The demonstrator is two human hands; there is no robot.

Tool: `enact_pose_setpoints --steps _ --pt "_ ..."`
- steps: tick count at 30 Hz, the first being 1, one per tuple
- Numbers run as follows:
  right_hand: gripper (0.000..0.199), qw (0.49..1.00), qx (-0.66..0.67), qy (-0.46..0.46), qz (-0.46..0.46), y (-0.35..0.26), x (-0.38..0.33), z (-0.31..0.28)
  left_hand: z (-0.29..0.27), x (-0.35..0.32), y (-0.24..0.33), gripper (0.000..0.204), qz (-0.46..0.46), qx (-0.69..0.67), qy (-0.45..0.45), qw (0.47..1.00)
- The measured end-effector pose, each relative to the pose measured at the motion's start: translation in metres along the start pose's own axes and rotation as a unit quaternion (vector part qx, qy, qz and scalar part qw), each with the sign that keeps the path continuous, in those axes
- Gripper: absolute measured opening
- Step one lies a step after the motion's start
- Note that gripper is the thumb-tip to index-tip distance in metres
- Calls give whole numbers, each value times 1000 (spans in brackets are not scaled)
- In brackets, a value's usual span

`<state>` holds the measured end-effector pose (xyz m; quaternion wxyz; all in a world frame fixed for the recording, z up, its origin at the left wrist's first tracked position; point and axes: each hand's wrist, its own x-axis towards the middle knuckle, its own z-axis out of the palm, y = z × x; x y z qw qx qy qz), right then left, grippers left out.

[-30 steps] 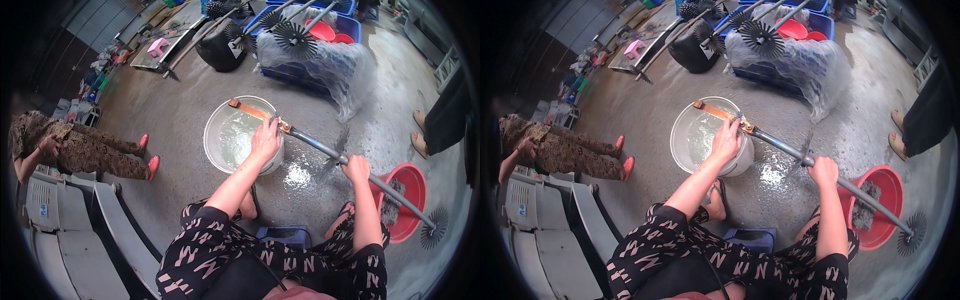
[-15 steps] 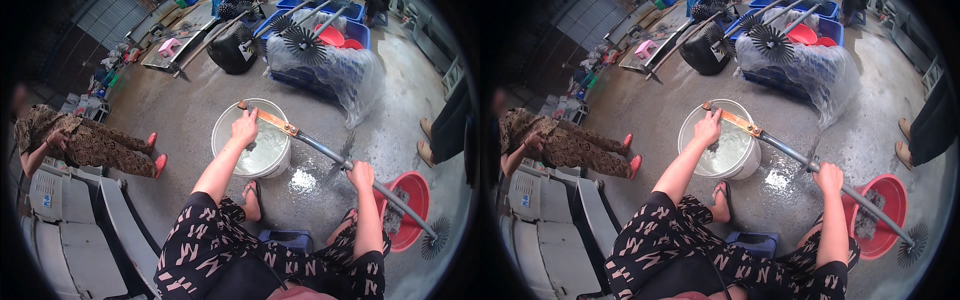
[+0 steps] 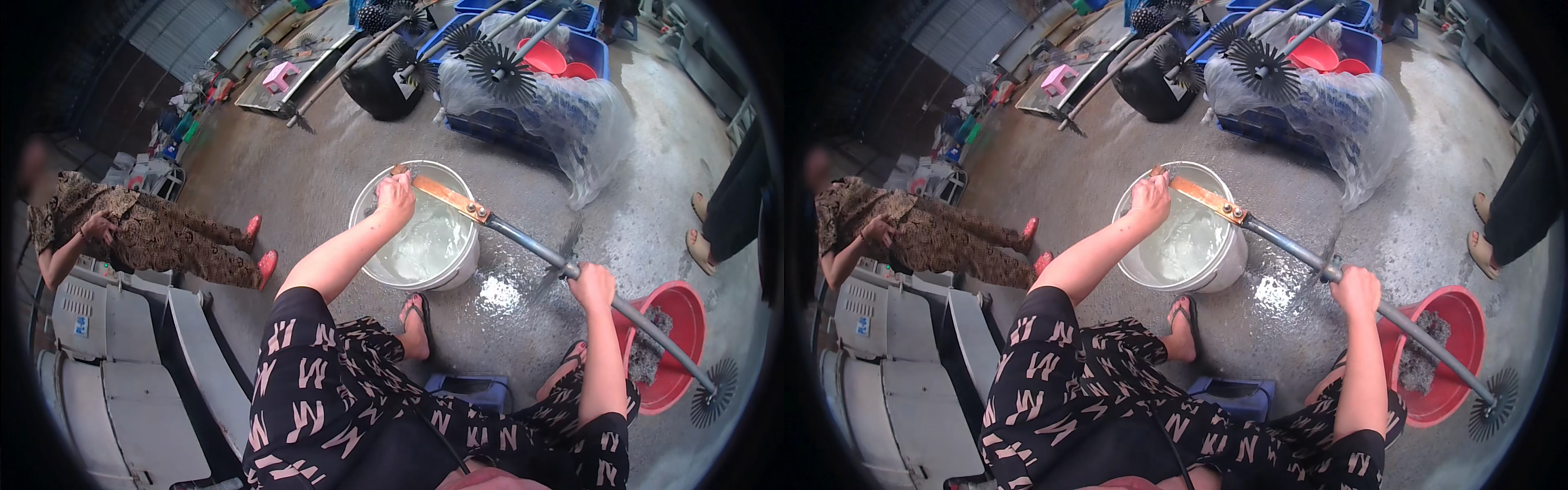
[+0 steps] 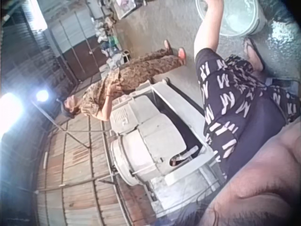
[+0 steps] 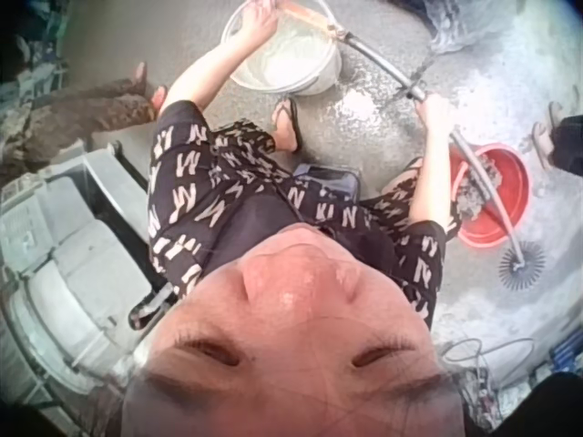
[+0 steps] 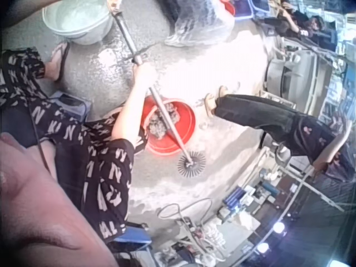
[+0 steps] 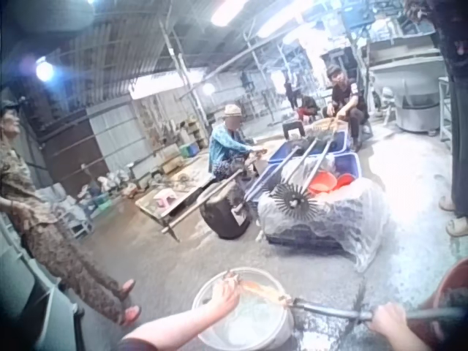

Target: The person sits on a low stool and scrubs a flat metal bar with a grey scouring pad, repeatedly dipping it into a white bucket of water. They hold the bar with one hand and scrub with the other, occasionally rinsing the pad in the water.

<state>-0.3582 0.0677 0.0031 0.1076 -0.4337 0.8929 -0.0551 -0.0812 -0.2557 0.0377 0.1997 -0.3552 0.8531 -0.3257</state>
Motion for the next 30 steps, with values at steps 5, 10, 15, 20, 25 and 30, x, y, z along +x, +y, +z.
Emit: enact_pose_setpoints --steps 5,10,15,20,25,30 --pt "24 1000 -6 -19 -1 -3 0 -3 24 12 -2 59 47 -65 -15 997" --pt "25 999 -2 -41 19 -5 -1 -12 -6 6 -2 62 27 80 -92 992" --pt "21 1000 18 -2 -2 -2 -1 -5 8 3 -14 63 68 -47 -13 997" --pt "21 1000 18 -5 2 -2 0 -5 16 1 -19 63 64 -145 23 987" --pt "20 1000 19 -6 11 -2 1 -6 18 -4 -28 61 43 -230 70 970" --pt "20 1000 20 -5 17 -3 1 -7 29 4 -22 58 24 -187 64 980"
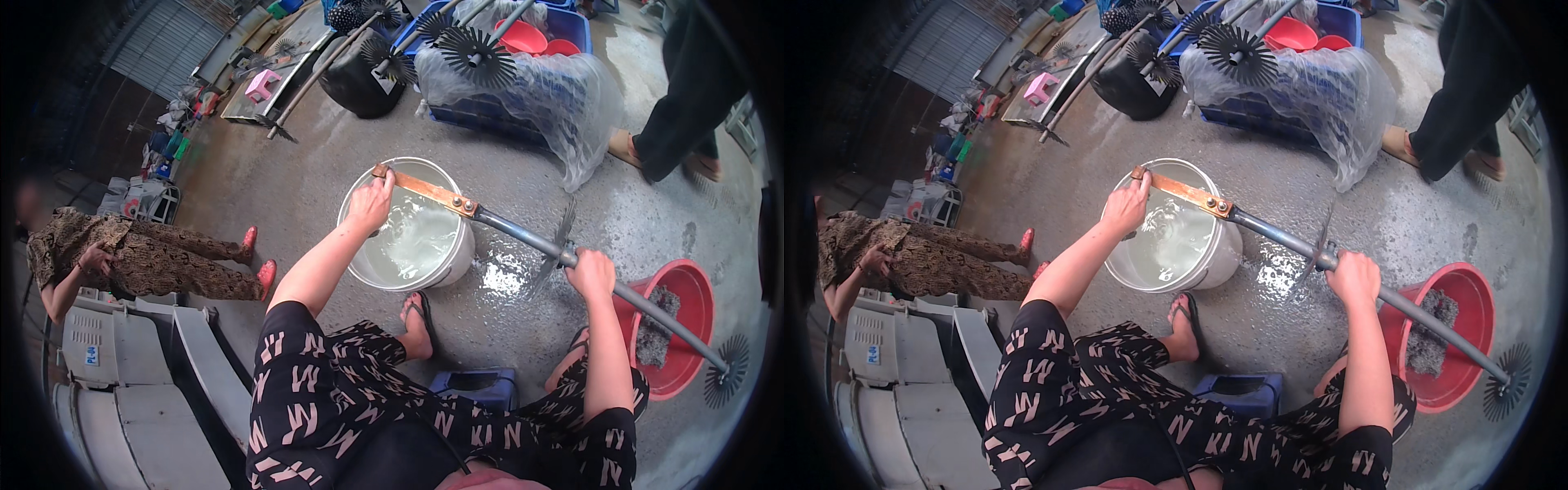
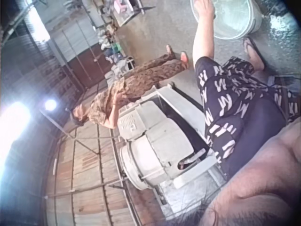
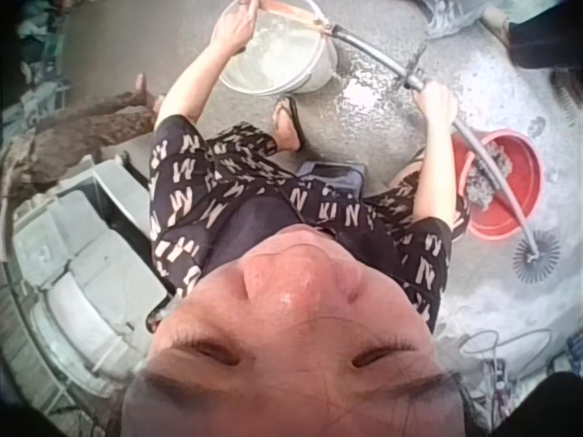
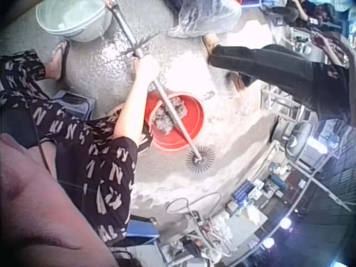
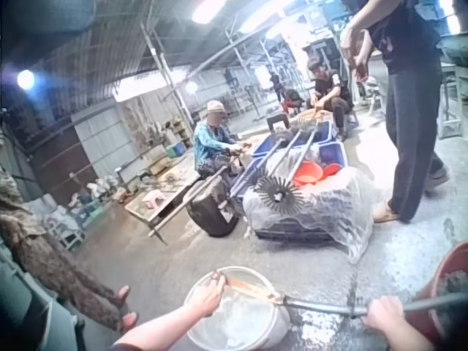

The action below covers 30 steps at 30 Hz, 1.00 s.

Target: The person sits on a low stool and scrubs a flat metal bar with a grey scouring pad, repeatedly dipping it into a white bucket of water. They hold the bar with one hand and scrub with the other, occasionally rinsing the pad in the water.

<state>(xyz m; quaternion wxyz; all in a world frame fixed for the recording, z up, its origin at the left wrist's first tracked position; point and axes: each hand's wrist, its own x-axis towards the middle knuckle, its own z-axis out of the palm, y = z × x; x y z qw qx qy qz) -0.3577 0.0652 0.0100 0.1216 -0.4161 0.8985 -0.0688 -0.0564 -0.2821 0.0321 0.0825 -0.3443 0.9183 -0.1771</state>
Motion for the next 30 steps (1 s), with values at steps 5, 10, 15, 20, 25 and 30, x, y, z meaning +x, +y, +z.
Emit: enact_pose_setpoints --steps 5,10,15,20,25,30 --pt "23 1000 -11 -25 1 -3 0 -4 10 6 2 58 -20 187 -22 982" --pt "25 999 -14 -38 14 -3 2 -6 -26 -6 -5 53 41 93 27 994" --pt "25 999 -10 -40 16 -6 2 -7 -6 -4 -25 43 79 59 65 993" --pt "24 999 -16 -38 21 -6 3 -6 15 -13 -36 47 60 -3 157 986" --pt "23 999 -11 -34 27 -7 2 -7 21 -18 -3 51 -112 -184 210 954" --pt "24 999 -11 -29 19 -5 2 -5 3 -23 19 44 -146 -274 177 934"
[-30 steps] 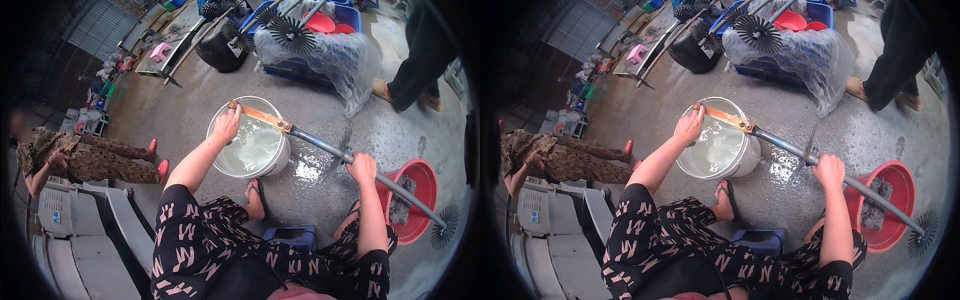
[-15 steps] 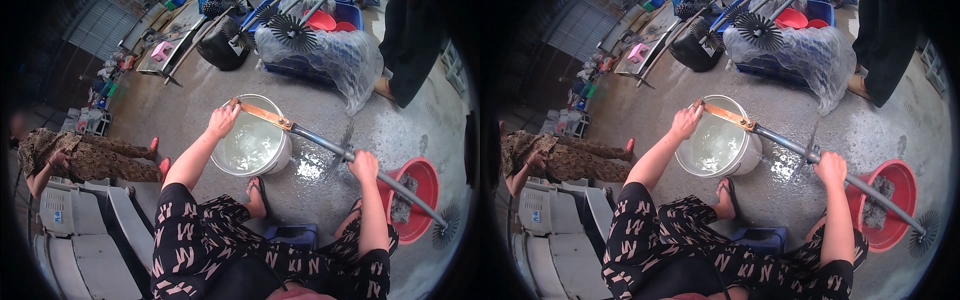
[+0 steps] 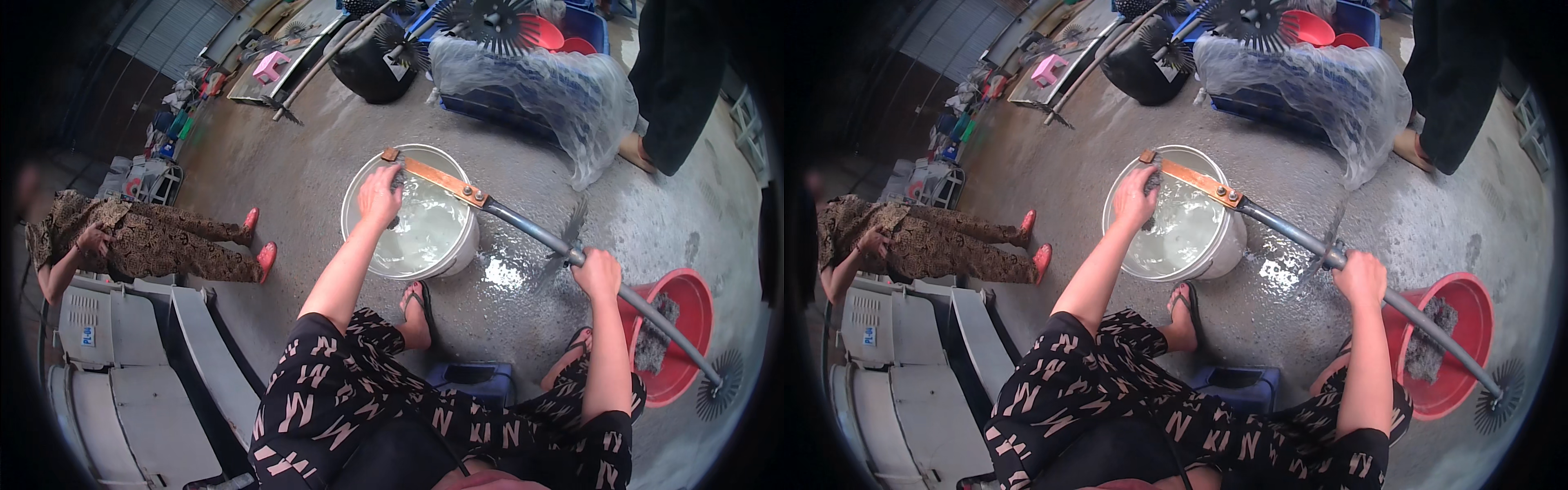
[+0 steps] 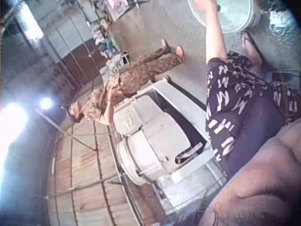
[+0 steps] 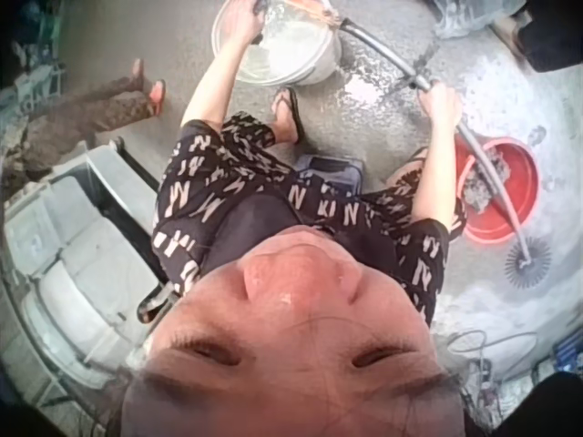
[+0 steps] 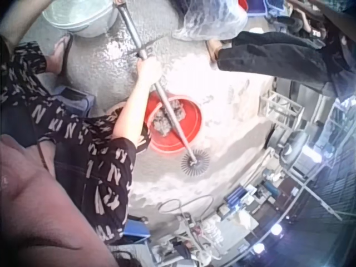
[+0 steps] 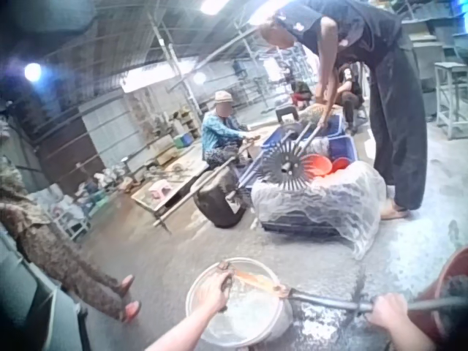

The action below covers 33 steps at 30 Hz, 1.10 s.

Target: The person sits on a low stool and scrubs a flat metal bar with a grey scouring pad, repeatedly dipping it into a white bucket of water. They hold the bar with one hand and scrub with the other, occasionally rinsing the pad in the water.

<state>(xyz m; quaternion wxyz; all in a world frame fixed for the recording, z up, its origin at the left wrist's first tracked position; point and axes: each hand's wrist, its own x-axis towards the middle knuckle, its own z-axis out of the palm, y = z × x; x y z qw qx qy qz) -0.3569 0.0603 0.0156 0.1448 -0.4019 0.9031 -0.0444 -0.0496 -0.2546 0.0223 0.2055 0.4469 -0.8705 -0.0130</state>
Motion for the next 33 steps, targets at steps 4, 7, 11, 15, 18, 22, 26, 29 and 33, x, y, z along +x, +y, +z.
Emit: enact_pose_setpoints --steps 4,7,11,15,18,22,26,29,33 --pt "25 1000 -5 1 -9 0 0 0 -12 10 -9 43 55 156 -17 986" --pt "26 1000 -5 -4 -4 -1 2 -1 -2 6 0 44 48 174 3 984" --pt "26 1000 -11 -7 -2 0 -1 -1 -13 9 10 39 107 215 -43 970" --pt "26 1000 -7 -1 -7 0 0 0 -8 9 13 43 69 265 -62 960" --pt "26 1000 -6 1 -5 0 0 0 -10 13 23 48 97 233 -112 961" --pt "26 1000 -7 -13 -4 -2 0 -3 -6 23 15 53 62 215 -96 970" --pt "25 1000 -2 -6 -4 -1 0 -2 -4 21 18 56 5 163 -106 981" --pt "25 1000 -3 -5 -5 -1 -1 0 -7 14 31 56 -19 129 -108 986" --pt "26 1000 -10 -4 -9 1 0 2 5 -13 71 55 36 20 -133 990"
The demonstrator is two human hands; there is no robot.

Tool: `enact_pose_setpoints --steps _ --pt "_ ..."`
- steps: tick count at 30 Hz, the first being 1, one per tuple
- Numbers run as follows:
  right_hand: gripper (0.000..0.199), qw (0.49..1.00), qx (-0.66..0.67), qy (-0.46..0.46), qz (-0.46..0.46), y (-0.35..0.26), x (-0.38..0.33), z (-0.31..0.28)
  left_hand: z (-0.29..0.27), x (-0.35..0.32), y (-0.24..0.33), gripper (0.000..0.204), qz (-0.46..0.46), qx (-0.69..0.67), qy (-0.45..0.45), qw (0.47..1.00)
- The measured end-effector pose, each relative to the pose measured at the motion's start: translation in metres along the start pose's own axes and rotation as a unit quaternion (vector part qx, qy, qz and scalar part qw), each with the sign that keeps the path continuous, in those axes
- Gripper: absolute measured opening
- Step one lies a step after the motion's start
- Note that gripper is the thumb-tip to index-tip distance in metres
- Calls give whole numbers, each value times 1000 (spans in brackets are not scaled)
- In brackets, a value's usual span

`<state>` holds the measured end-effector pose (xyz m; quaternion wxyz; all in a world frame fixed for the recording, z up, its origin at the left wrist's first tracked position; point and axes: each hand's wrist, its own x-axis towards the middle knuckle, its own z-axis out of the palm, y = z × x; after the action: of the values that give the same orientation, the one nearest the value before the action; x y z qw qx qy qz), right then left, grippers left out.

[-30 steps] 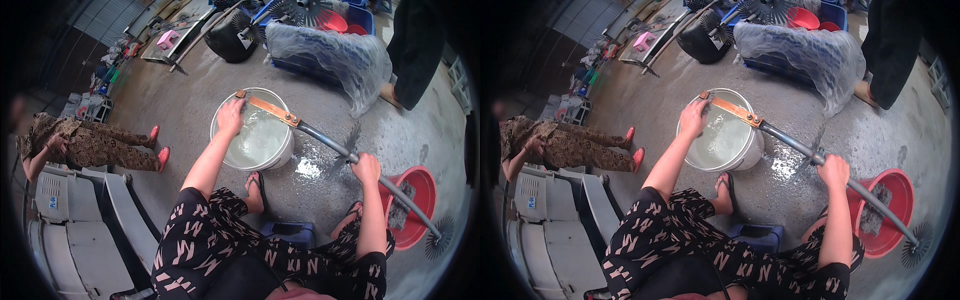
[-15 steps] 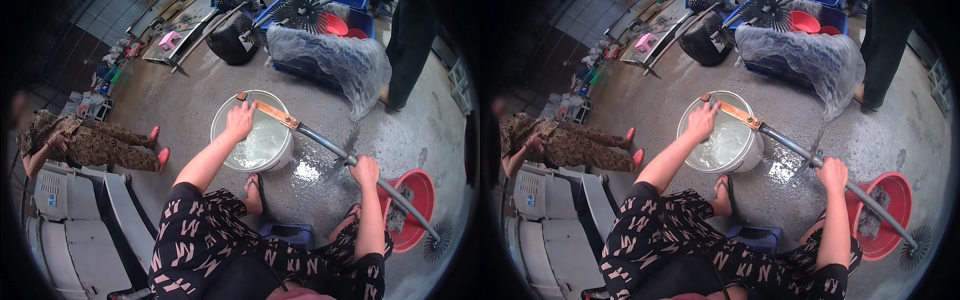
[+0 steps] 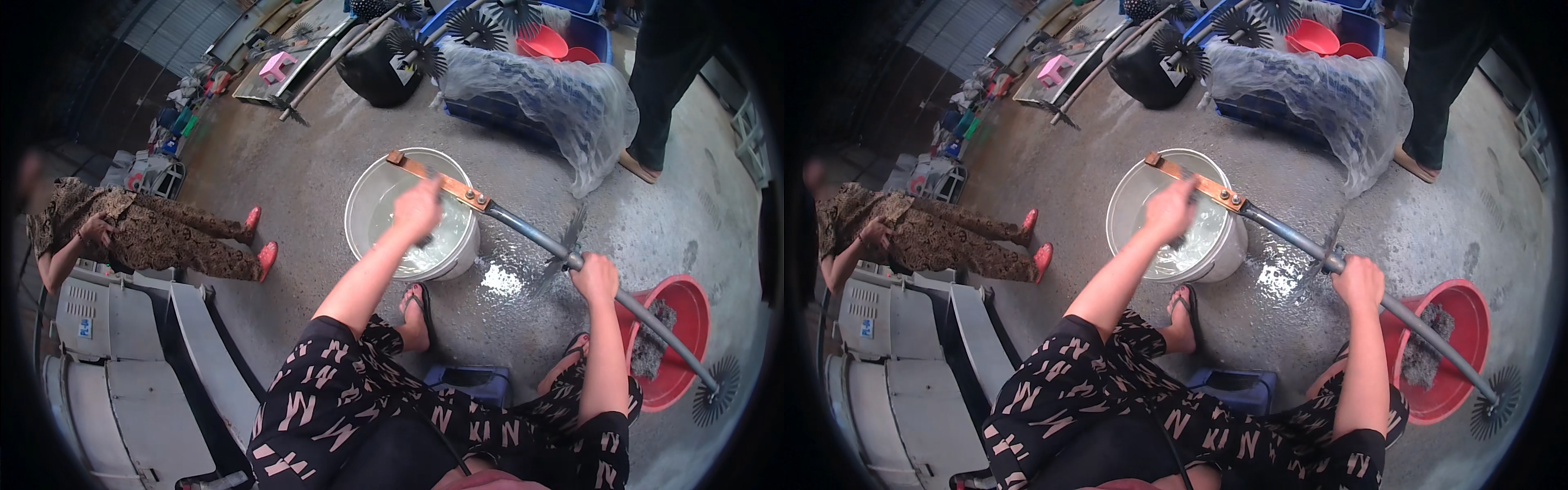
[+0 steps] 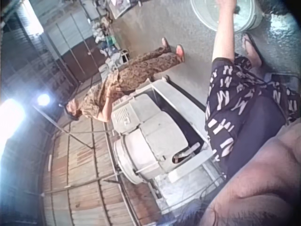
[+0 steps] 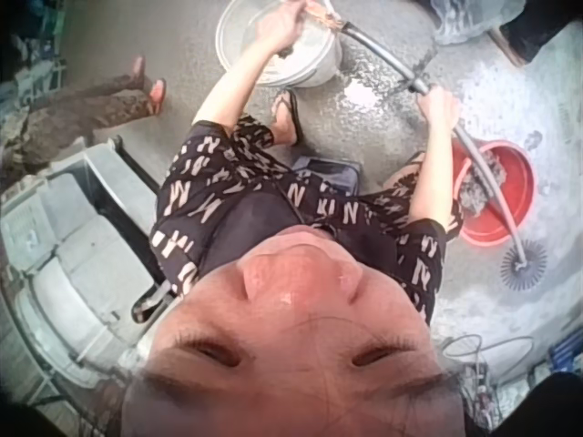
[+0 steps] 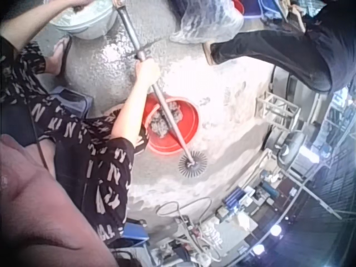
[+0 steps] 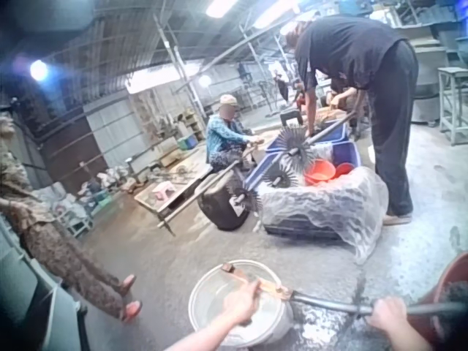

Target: The person sits on a low stool and scrubs a flat metal bar with a grey scouring pad, repeatedly dipping it into a white bucket of water. They hold the bar with one hand and scrub with the other, occasionally rinsing the pad in the water.

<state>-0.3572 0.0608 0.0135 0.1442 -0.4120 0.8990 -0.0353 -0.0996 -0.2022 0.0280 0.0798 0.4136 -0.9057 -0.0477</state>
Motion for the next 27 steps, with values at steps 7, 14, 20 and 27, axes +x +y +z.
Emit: enact_pose_setpoints --steps 7,14,20,27 --pt "28 1000 -7 6 -13 -4 -2 1 -33 14 -27 46 -121 27 -45 991" --pt "26 1000 -12 17 -4 4 -1 6 -11 -2 7 52 -66 -28 -43 997" --pt "27 1000 -6 18 -7 2 -2 4 3 7 -17 52 -102 -47 -28 993" --pt "24 999 7 35 -22 0 -5 4 -13 19 -57 49 -189 -175 -26 966"
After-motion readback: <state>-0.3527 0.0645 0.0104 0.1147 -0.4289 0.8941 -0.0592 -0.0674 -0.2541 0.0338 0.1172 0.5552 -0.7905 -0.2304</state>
